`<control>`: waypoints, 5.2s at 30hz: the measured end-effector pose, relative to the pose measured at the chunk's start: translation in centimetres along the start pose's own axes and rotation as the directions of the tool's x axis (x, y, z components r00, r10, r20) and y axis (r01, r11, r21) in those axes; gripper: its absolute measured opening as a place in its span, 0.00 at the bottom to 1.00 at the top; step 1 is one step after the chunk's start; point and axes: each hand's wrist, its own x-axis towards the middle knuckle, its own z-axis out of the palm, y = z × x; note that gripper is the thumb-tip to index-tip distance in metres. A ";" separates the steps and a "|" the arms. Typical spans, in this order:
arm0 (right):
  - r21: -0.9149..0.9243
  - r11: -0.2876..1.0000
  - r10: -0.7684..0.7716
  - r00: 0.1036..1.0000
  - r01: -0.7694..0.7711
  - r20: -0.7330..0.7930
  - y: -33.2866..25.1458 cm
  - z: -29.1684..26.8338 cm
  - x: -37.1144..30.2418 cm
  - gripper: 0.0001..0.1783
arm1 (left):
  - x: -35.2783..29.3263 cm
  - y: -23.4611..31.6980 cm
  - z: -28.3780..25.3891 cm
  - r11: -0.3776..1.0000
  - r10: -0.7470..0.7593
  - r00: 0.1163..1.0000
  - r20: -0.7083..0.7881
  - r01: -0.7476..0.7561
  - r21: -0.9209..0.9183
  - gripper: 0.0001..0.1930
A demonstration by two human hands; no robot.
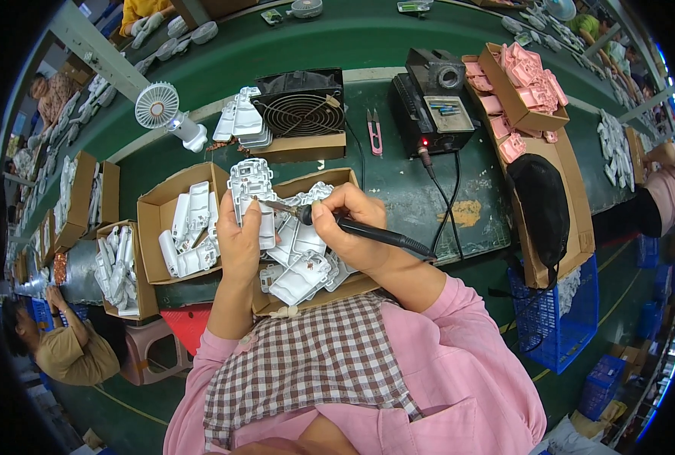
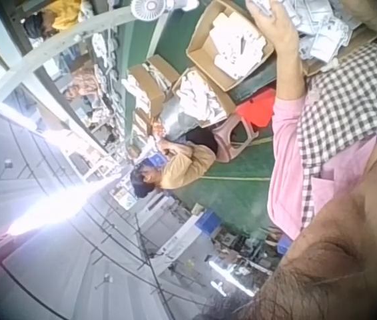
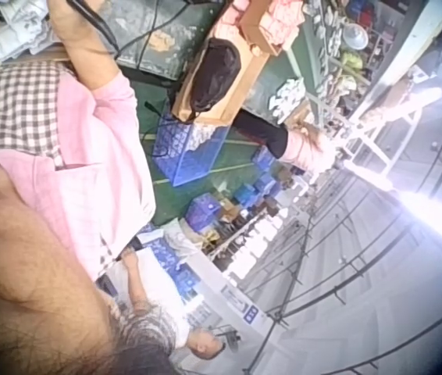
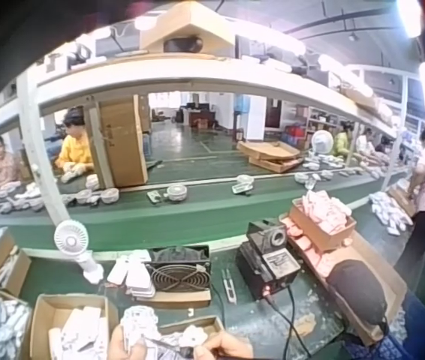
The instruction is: The person sorts white plastic components between cardboard boxes and then uses a soldering iron to apply solder to internal metal points on each component.
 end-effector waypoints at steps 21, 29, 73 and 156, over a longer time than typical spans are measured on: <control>0.040 0.999 0.011 1.000 -0.011 0.011 0.2 -0.1 -0.2 0.08 | 0.3 -1.7 -0.8 0.974 0.118 0.993 0.020 -0.120 0.192 0.11; 0.040 0.999 0.029 0.999 -0.030 0.019 0.0 0.0 -0.1 0.08 | 0.3 -1.8 -0.8 0.960 0.145 0.989 0.037 -0.149 0.236 0.11; 0.199 0.979 -0.020 0.996 0.037 -0.083 0.4 -0.4 -0.5 0.07 | 0.0 0.1 -0.3 0.984 0.148 0.983 -0.104 -0.136 0.115 0.17; 0.312 0.940 -0.095 0.986 0.134 -0.139 1.0 -0.3 -0.9 0.07 | -1.0 1.0 0.3 0.972 0.158 0.979 0.131 -0.178 0.156 0.18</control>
